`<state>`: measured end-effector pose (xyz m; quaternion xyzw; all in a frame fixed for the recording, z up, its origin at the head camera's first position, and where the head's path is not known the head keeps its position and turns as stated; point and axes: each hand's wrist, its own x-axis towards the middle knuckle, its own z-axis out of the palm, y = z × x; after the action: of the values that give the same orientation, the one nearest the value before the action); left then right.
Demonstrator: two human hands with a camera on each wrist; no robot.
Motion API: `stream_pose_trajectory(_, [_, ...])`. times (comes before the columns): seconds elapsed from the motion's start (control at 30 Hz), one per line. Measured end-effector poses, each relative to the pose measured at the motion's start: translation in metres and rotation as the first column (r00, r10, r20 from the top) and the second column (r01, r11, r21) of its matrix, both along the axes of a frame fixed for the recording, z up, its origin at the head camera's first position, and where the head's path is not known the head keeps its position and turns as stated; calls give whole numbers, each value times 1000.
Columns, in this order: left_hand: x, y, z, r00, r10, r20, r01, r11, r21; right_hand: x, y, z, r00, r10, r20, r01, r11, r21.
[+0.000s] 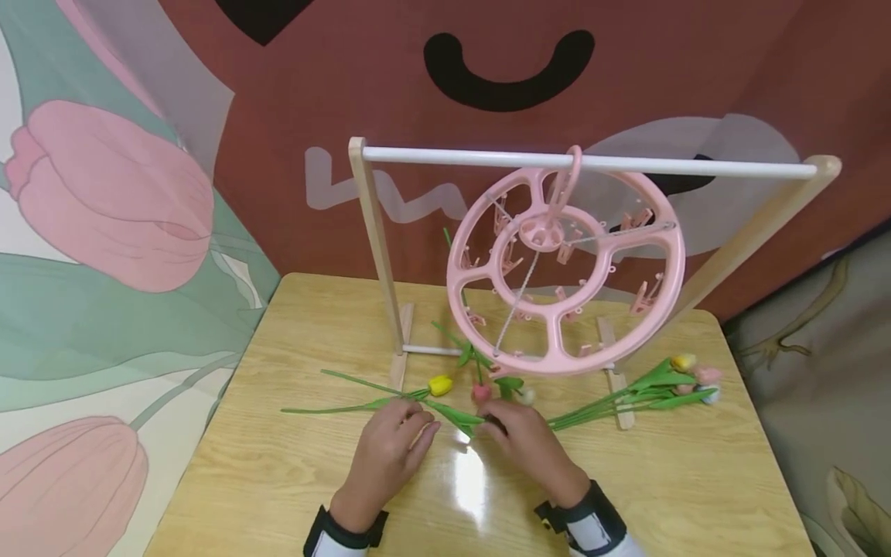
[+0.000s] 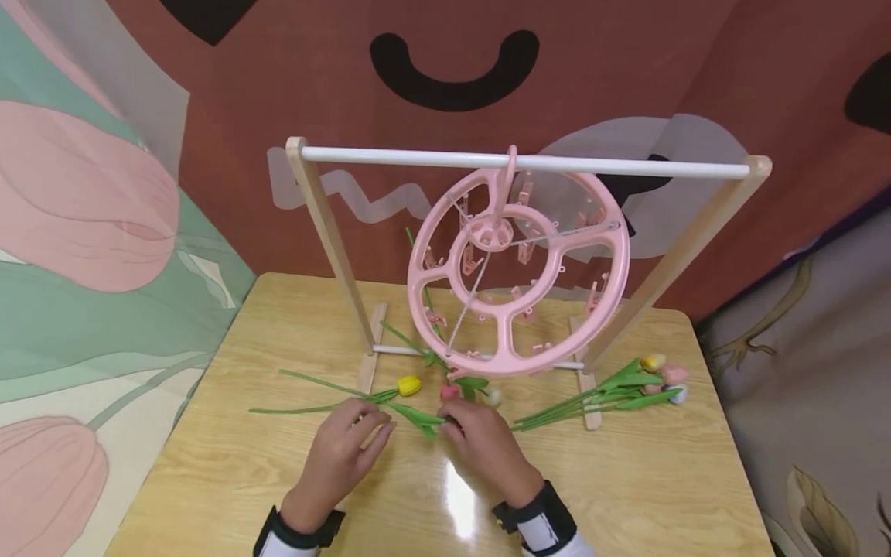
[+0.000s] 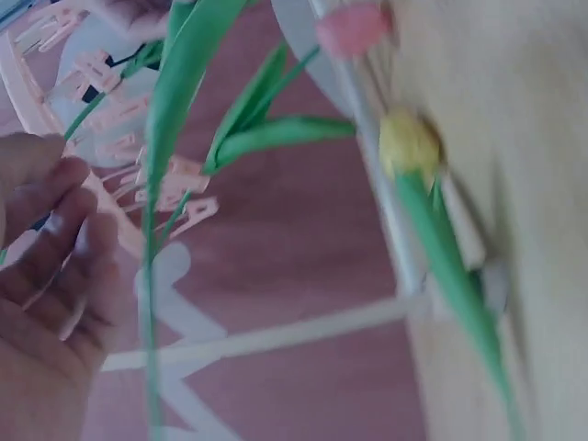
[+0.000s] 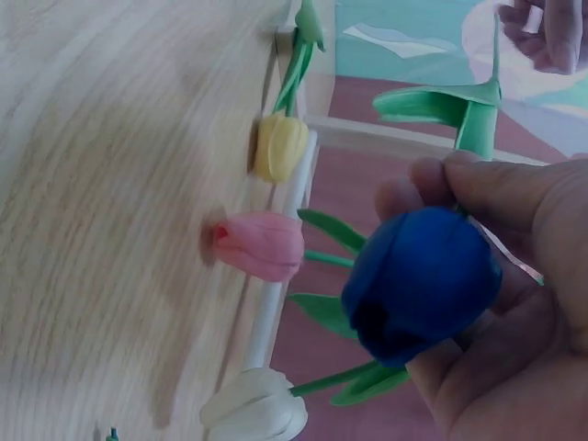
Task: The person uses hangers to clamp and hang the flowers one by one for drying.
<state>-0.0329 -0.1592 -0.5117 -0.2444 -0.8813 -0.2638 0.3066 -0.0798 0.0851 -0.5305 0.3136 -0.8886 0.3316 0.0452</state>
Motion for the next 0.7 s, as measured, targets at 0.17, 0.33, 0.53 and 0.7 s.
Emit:
stream_pose_trajectory(0.17, [-3, 13, -13, 987, 9, 164, -32, 990, 137, 0, 8, 6, 997, 7, 74, -2, 997, -72])
stream_pose_trajectory(0.33, [-11, 29, -25, 925, -100, 366, -75, 898, 434, 1, 12, 10, 986, 28, 161, -4, 989, -148])
stream_pose_trajectory(0.53, [-13, 49, -26, 801, -468, 374, -111, 498, 860, 2, 15, 11, 976, 49, 211, -1, 975, -224])
stream_pose_trajectory(0.7, [-12, 62, -23, 761, -566, 316, -157, 312, 937, 4, 17, 11, 979, 56, 197, -10, 973, -230])
